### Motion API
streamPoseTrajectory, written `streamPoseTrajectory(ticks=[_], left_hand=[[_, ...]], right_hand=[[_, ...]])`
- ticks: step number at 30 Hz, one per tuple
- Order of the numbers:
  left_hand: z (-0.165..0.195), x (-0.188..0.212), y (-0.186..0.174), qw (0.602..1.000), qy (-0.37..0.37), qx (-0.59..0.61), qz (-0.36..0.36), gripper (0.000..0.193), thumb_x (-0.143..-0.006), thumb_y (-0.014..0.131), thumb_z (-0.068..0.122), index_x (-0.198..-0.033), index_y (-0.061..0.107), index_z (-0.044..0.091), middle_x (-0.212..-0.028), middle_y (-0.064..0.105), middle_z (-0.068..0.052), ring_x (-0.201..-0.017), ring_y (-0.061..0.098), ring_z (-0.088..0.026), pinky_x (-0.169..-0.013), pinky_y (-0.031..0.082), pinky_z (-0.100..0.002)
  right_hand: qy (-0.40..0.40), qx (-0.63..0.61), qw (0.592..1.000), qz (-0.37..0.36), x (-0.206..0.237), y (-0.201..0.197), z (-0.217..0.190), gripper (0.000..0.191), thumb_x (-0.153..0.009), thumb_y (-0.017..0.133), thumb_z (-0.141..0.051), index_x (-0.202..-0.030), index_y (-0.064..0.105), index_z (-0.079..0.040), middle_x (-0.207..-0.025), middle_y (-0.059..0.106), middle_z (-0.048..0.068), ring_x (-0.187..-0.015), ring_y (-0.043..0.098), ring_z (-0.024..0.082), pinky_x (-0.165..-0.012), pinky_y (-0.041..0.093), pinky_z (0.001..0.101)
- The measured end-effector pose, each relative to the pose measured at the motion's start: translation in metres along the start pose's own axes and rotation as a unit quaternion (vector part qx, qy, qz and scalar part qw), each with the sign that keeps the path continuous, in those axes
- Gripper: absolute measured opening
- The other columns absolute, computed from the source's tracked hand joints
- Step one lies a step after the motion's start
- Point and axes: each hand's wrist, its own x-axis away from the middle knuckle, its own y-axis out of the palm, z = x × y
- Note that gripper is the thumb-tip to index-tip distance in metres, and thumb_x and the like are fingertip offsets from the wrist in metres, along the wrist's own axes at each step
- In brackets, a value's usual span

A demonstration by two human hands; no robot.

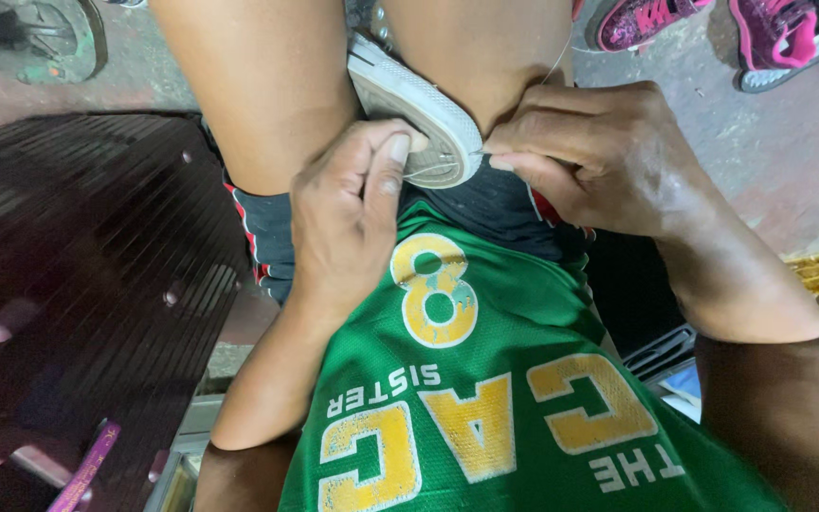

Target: The person sews the sole of a white slip-on shoe using a needle and white thread. They repeatedly push the needle through the sole and pull the thread tight, working along the edge of the sole while holding the shoe on their lap.

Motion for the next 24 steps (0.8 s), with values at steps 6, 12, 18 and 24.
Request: streamPoseTrajectory(ticks=[6, 12, 18, 24], left_hand=[[0.01, 0.009, 0.01, 0.999, 0.015, -0.027, -0.021, 0.006, -0.114, 0.054, 0.008, -0.117, 0.058, 0.006, -0.088, 0.067, -0.015, -0.077, 0.07, -0.027, -0.072, 0.053, -0.035], [0.006, 0.01, 0.02, 0.996, -0.063, 0.031, -0.055, 0.015, -0.105, 0.061, 0.006, -0.116, 0.051, 0.006, -0.063, 0.046, -0.006, -0.052, 0.048, -0.017, -0.056, 0.042, -0.033], [-0.004, 0.008, 0.019, 0.989, -0.095, 0.093, -0.07, 0.019, -0.104, 0.061, 0.002, -0.116, 0.046, 0.005, -0.062, 0.046, -0.001, -0.053, 0.04, -0.013, -0.054, 0.036, -0.029], [-0.009, 0.001, 0.014, 0.991, -0.066, 0.075, -0.084, 0.018, -0.104, 0.064, 0.003, -0.113, 0.048, 0.005, -0.061, 0.045, -0.002, -0.051, 0.041, -0.012, -0.054, 0.037, -0.03]], right_hand=[[-0.022, 0.061, 0.997, 0.029, 0.002, 0.001, -0.005, 0.01, -0.09, 0.077, -0.003, -0.099, 0.072, -0.004, -0.09, 0.069, 0.009, -0.074, 0.068, 0.027, -0.064, 0.054, 0.0358], [-0.032, 0.077, 0.996, 0.044, -0.002, 0.006, -0.013, 0.011, -0.088, 0.074, -0.004, -0.098, 0.069, -0.004, -0.093, 0.069, 0.008, -0.078, 0.069, 0.026, -0.067, 0.054, 0.0355], [0.001, 0.195, 0.981, -0.013, -0.011, -0.002, -0.042, 0.018, -0.073, 0.064, 0.002, -0.091, 0.064, -0.001, -0.091, 0.066, 0.01, -0.079, 0.068, 0.025, -0.066, 0.055, 0.0343], [-0.025, 0.236, 0.971, 0.005, -0.011, 0.008, -0.028, 0.016, -0.09, 0.073, -0.018, -0.092, 0.064, -0.005, -0.09, 0.064, 0.007, -0.08, 0.068, 0.021, -0.066, 0.053, 0.0315]])
